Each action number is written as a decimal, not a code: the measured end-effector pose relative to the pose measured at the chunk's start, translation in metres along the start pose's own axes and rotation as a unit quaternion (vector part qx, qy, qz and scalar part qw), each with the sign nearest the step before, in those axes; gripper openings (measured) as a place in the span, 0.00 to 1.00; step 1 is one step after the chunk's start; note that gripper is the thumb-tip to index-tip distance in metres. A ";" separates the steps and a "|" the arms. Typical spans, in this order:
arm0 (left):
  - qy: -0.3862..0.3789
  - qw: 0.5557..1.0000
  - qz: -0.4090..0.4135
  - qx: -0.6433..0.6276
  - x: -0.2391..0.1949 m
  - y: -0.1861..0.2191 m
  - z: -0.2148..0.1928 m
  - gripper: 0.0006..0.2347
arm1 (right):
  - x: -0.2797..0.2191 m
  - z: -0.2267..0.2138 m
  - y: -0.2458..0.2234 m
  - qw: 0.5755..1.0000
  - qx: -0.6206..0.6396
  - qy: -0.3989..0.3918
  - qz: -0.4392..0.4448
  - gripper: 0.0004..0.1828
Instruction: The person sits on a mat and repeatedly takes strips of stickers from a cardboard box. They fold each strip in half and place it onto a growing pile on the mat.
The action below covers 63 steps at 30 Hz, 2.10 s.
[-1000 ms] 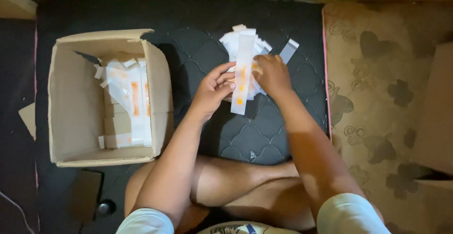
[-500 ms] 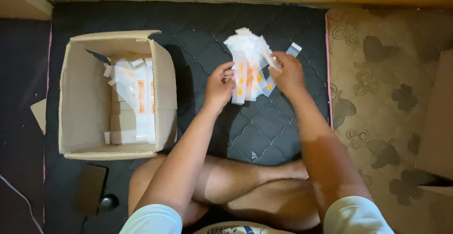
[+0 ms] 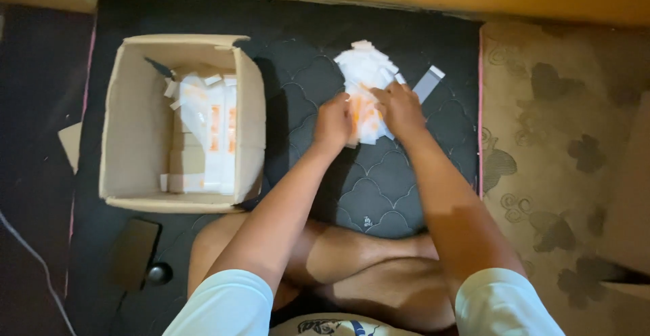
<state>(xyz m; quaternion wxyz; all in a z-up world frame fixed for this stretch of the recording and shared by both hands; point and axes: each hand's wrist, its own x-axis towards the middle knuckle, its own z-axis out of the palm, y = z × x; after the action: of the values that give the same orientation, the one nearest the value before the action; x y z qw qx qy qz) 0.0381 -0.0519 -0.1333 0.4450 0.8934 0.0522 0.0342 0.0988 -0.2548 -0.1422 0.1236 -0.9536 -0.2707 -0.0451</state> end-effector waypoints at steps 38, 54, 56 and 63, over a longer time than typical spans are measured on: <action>-0.242 0.909 -0.242 0.239 -0.080 -0.137 -0.291 0.12 | 0.151 0.024 -0.405 0.932 -0.091 -0.165 -0.311 0.15; -0.178 0.958 -0.188 0.122 -0.093 -0.057 -0.356 0.14 | 0.145 -0.074 -0.357 0.956 0.038 -0.031 -0.288 0.04; -0.133 0.976 -0.163 0.049 -0.103 -0.035 -0.369 0.09 | 0.142 -0.119 -0.330 0.962 0.025 -0.063 -0.265 0.03; 0.013 0.964 -0.007 -0.267 -0.091 0.016 -0.321 0.08 | 0.059 -0.233 -0.240 0.961 0.257 -0.081 -0.058 0.08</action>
<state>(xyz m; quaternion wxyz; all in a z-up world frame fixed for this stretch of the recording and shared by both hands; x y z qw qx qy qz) -0.0859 0.1817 0.0713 0.6669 0.7411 0.0537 0.0553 0.0177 -0.0879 0.1422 0.3395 -0.8729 -0.3369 0.0961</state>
